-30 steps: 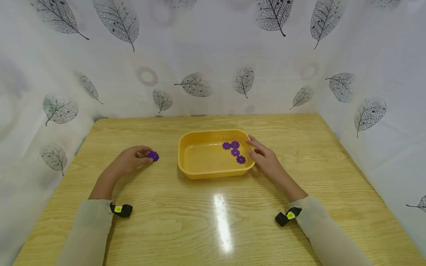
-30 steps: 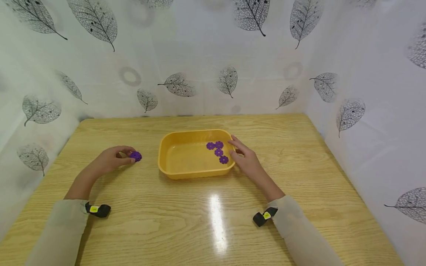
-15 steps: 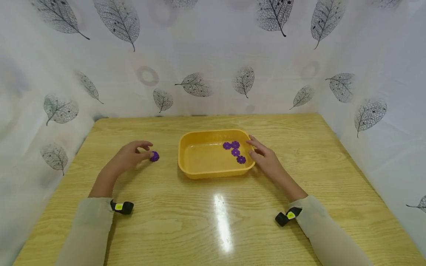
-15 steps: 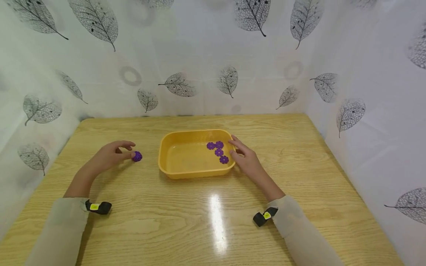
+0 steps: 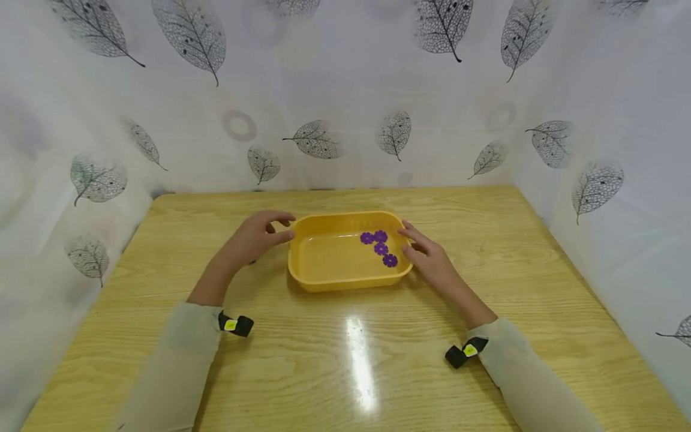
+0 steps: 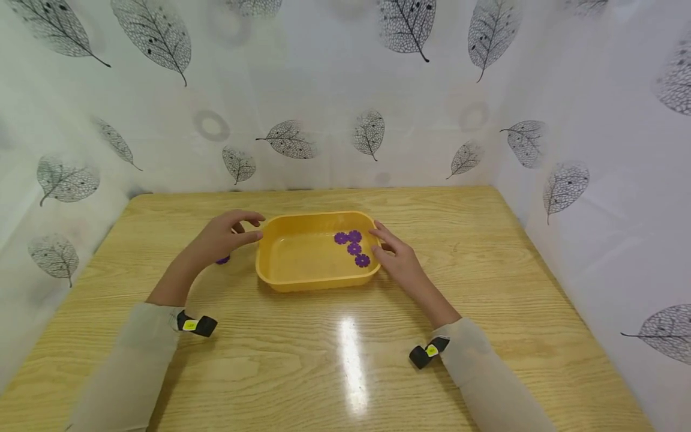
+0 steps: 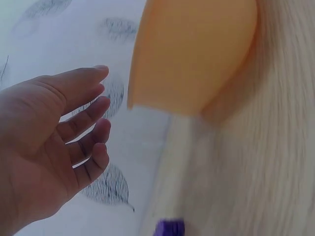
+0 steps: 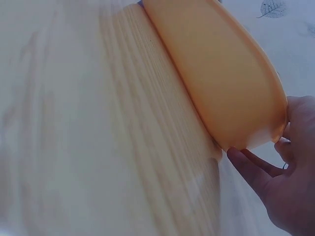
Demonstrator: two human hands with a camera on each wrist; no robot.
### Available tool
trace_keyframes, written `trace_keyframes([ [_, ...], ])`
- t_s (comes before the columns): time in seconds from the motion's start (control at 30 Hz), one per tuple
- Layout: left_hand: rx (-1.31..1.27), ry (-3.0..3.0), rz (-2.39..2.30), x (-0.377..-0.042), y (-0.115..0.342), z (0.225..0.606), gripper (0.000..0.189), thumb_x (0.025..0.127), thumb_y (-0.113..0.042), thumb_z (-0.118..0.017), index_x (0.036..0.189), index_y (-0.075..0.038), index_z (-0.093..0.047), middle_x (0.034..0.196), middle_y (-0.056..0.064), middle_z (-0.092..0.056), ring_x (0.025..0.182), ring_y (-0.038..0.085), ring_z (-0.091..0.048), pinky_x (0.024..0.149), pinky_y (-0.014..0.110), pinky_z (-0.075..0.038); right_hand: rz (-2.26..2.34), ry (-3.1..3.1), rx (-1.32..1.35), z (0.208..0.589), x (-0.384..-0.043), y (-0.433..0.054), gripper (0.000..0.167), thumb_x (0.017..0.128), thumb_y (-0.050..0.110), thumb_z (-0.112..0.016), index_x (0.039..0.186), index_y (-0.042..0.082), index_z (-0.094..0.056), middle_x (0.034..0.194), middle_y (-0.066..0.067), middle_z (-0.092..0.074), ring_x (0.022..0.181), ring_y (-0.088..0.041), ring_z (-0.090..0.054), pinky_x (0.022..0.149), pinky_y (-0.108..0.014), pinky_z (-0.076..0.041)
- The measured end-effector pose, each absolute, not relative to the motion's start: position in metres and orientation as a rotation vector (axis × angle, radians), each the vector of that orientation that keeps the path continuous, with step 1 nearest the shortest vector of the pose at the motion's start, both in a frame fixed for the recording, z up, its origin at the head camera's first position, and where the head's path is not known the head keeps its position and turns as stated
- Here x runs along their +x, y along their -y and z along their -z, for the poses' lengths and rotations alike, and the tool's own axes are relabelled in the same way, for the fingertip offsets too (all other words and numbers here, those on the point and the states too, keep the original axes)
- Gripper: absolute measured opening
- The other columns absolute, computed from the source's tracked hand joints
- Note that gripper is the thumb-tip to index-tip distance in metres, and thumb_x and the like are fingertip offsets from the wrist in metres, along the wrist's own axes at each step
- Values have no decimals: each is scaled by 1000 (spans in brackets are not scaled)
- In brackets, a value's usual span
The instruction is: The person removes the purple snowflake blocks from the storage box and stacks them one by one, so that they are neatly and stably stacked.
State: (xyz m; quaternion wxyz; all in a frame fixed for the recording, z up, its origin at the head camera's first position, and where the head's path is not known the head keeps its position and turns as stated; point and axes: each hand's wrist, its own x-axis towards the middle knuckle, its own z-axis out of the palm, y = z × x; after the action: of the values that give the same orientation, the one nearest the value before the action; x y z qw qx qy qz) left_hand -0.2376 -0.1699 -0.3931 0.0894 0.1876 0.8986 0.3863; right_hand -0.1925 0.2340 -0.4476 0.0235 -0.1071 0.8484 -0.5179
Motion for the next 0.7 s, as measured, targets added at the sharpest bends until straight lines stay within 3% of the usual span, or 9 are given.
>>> trace_keyframes([
  [0.1,636,-2654,-1162,-240,149,389,44,98,-33,-67,137,-13,-61,130,10,-62,95,26,-53,77,38,-48,1578,-2644,-340,447,-192,-233,44,105,24,-53,148,14,-51,165,7,-28,144,-30,-42,114,-51,-39],
  [0.3,722,-2608,-1128,-243,109,387,44,98,-32,-67,136,-10,-62,130,12,-63,97,26,-54,85,40,-48,1595,-2609,-306,444,-190,-232,46,104,29,-54,149,18,-51,164,13,-28,136,-31,-49,109,-50,-42],
  [0.5,809,-2553,-1055,-250,67,397,43,97,-33,-68,135,-13,-63,124,5,-65,97,21,-57,86,38,-50,1620,-2597,-286,445,-191,-234,46,104,30,-55,148,19,-52,163,15,-29,137,-30,-48,110,-50,-41],
  [0.7,891,-2487,-989,-252,32,404,42,95,-29,-72,132,-10,-65,124,6,-67,109,21,-61,96,40,-51,1627,-2592,-300,446,-192,-234,47,104,32,-55,148,18,-52,164,14,-29,137,-30,-49,110,-50,-41],
])
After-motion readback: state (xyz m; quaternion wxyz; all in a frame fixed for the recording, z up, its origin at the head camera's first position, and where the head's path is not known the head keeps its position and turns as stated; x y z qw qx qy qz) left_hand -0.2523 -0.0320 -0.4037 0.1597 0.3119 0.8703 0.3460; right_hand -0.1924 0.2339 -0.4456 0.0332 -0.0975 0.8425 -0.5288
